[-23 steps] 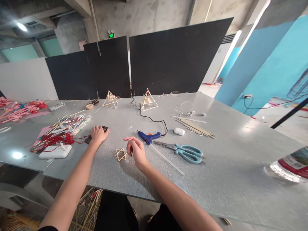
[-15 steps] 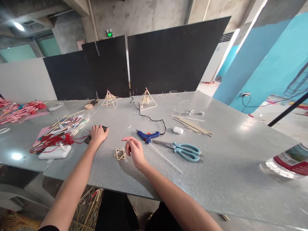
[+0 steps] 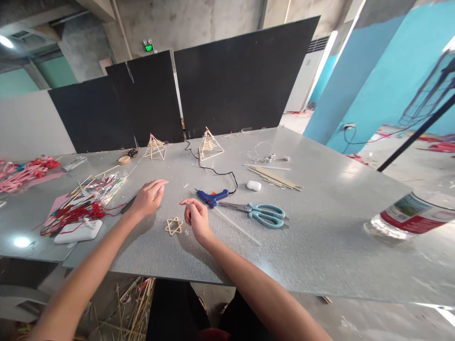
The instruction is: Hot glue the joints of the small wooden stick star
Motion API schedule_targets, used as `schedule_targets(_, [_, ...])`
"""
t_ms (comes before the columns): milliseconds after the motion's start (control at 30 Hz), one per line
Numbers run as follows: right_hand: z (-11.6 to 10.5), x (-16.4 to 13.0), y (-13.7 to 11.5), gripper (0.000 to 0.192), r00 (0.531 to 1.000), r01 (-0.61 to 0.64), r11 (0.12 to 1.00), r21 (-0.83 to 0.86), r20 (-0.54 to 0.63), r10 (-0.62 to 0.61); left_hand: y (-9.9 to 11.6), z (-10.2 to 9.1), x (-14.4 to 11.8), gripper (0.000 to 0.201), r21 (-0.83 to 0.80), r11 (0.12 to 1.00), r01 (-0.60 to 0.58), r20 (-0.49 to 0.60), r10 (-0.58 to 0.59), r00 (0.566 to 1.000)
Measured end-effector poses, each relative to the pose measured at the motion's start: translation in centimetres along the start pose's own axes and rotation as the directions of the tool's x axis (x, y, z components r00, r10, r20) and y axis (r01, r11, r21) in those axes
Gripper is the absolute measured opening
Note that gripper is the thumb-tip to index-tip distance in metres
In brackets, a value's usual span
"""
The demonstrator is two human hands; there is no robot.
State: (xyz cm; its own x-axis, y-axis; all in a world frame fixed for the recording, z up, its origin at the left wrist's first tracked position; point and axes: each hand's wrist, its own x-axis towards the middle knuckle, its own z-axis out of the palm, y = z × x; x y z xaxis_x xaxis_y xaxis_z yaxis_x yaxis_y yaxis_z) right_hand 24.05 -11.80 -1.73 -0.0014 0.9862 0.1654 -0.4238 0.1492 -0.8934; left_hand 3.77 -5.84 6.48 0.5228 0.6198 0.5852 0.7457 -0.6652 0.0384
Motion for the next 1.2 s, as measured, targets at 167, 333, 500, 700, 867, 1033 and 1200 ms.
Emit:
schedule_targets(167, [-0.1, 0.1, -0.1, 0.033, 0.999, 0.041, 0.998, -0.037, -0.013, -0.042, -0.3, -1.1, -2.7, 0.033, -0.128, 0.975, -0.181, 0.089, 0.193, 0.977])
schedule_targets(333, [-0.1, 0.0, -0.6, 0.028, 0.992, 0.119, 0.983, -0.139, -0.022, -0.123, -0.2, 1.3, -3.8, 0.030, -0.211, 0.948, -0.237, 0.030, 0.249, 0.968])
schedule_targets(500, [-0.4, 0.3, -1.9, 0.034, 0.965, 0.207, 0.914, -0.349, -0.078, -0.249, -1.2, 2.7, -4.2, 0.026, -0.283, 0.903, -0.323, -0.079, 0.314, 0.946])
schedule_targets(700, [-4.9, 3.0, -7.9, 0.038, 0.950, 0.186, 0.641, -0.744, -0.030, -0.311, -3.1, 2.3, -4.6, 0.041, -0.356, 0.860, -0.367, -0.133, 0.342, 0.930])
schedule_targets(867, [-10.6, 5.8, -12.2, 0.043, 0.961, 0.277, 0.201, -0.940, 0.272, -0.056, -3.0, 2.7, -4.6, 0.045, -0.388, 0.833, -0.395, -0.129, 0.375, 0.918])
schedule_targets(1033, [-13.1, 7.3, -11.4, 0.048, 0.869, 0.469, -0.069, -0.880, 0.447, 0.213, -3.0, 2.8, -4.8, 0.042, -0.388, 0.837, -0.387, -0.163, 0.351, 0.922])
schedule_targets(1200, [-12.5, 8.7, -9.6, 0.037, 0.810, 0.576, -0.218, -0.787, 0.514, 0.283, -3.1, 2.8, -4.8, 0.037, -0.394, 0.839, -0.376, -0.170, 0.335, 0.927])
